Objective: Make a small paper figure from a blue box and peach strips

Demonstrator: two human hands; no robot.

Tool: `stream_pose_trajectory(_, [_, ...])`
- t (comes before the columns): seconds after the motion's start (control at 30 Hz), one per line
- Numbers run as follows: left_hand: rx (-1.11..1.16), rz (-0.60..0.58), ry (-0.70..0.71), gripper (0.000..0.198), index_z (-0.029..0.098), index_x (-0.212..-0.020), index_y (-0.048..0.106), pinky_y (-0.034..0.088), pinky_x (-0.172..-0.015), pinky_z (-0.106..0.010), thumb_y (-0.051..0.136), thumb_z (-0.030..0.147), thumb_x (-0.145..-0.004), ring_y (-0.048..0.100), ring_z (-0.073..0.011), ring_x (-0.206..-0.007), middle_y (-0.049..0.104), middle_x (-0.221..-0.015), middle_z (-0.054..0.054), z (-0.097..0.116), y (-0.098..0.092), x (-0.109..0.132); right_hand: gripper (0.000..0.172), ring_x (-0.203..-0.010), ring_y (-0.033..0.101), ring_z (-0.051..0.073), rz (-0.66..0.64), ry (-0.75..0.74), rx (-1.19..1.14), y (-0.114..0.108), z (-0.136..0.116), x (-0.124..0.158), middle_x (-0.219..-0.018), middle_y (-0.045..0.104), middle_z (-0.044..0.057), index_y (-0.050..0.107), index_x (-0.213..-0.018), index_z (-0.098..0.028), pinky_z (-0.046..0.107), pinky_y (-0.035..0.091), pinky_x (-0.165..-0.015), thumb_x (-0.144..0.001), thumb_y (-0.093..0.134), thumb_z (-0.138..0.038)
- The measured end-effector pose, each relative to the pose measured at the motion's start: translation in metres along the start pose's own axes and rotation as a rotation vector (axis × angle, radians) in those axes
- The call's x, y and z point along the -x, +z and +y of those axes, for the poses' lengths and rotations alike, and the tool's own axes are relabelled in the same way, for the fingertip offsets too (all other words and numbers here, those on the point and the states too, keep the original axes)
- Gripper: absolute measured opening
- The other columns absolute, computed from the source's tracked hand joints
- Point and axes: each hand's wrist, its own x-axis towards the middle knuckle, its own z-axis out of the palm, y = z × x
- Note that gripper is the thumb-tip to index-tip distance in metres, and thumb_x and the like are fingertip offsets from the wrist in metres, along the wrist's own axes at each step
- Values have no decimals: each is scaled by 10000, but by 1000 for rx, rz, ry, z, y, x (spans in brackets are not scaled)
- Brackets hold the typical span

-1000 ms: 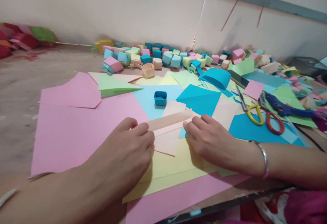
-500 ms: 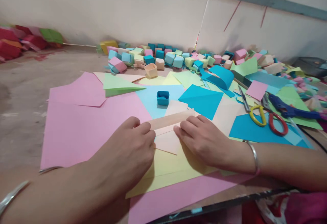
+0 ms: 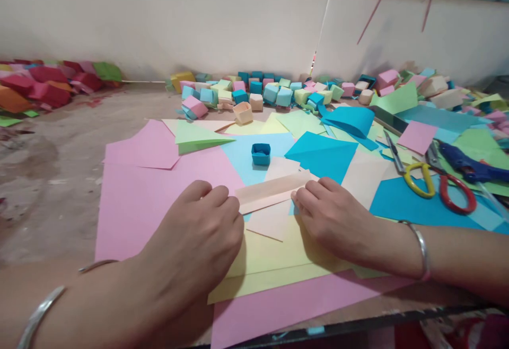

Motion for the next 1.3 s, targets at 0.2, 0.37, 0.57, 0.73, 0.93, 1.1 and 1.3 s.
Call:
stream_pose_trajectory(0.2, [205, -56, 14, 275, 197, -840, 677, 332, -617, -373, 467, 29, -787, 501, -211, -651, 598, -658, -43, 2, 3, -1, 214, -688, 425, 213, -15, -16, -8, -2, -1, 1, -744, 587, 94, 627, -705, -138, 359, 225, -611, -836, 507, -19])
stream_pose_trajectory(0.37, [231, -56, 5, 244, 215, -838, 672, 355, -650, -365, 474, 72, -830, 521, -201, -679, 615, -683, -41, 0, 7, -2, 146, -988, 501, 288, 66, 146, -34, -2, 8, -5, -1139, 620, 176, 655, -890, -113, 383, 335, -737, -882, 517, -67])
stream_pose_trajectory(0.57, [134, 13, -10, 269, 171, -739, 654, 341, -621, -357, 456, 30, -855, 487, -199, -638, 569, -636, -48, 0, 11, -5, 234, -876, 533, 215, 169, 282, -333, 18, 30, -11, -915, 681, 83, 640, -1102, -135, 352, 375, -769, -950, 468, -176])
stream_pose_trajectory(0.73, [192, 195, -81, 239, 158, -693, 572, 356, -559, -318, 479, 170, -912, 471, -180, -622, 569, -693, -53, -2, 6, -11, 100, -682, 524, 133, 351, 479, -712, 8, 38, -14, -767, 641, 22, 633, -826, -163, 280, 410, -640, -874, 546, -152])
stream_pose_trajectory(0.93, [1098, -34, -313, 237, 162, -1019, 611, 500, -620, -252, 528, 358, -914, 620, -149, -756, 669, -920, -49, -4, 0, -23, 55, -665, 573, 110, 321, 625, -1270, -9, 14, -11, -757, 592, -10, 560, -826, -178, 233, 485, -581, -823, 614, -165])
stream_pose_trajectory(1.1, [1576, -156, -422, 279, 151, -907, 623, 540, -680, -267, 426, 342, -954, 660, -158, -776, 693, -836, -41, -9, 5, -28, 22, -684, 605, 99, 76, 381, -1313, -19, -2, -5, -787, 645, -11, 580, -896, -180, 222, 494, -619, -879, 593, -172])
stream_pose_trajectory(1.3, [1492, -264, -477, 275, 153, -1069, 574, 444, -520, -213, 481, 366, -923, 567, -120, -633, 620, -766, -3, -14, 5, -31, 288, -966, 574, 184, 521, 156, -411, -11, 15, -1, -1001, 638, 63, 613, -1121, -227, 330, 457, -819, -895, 527, -70])
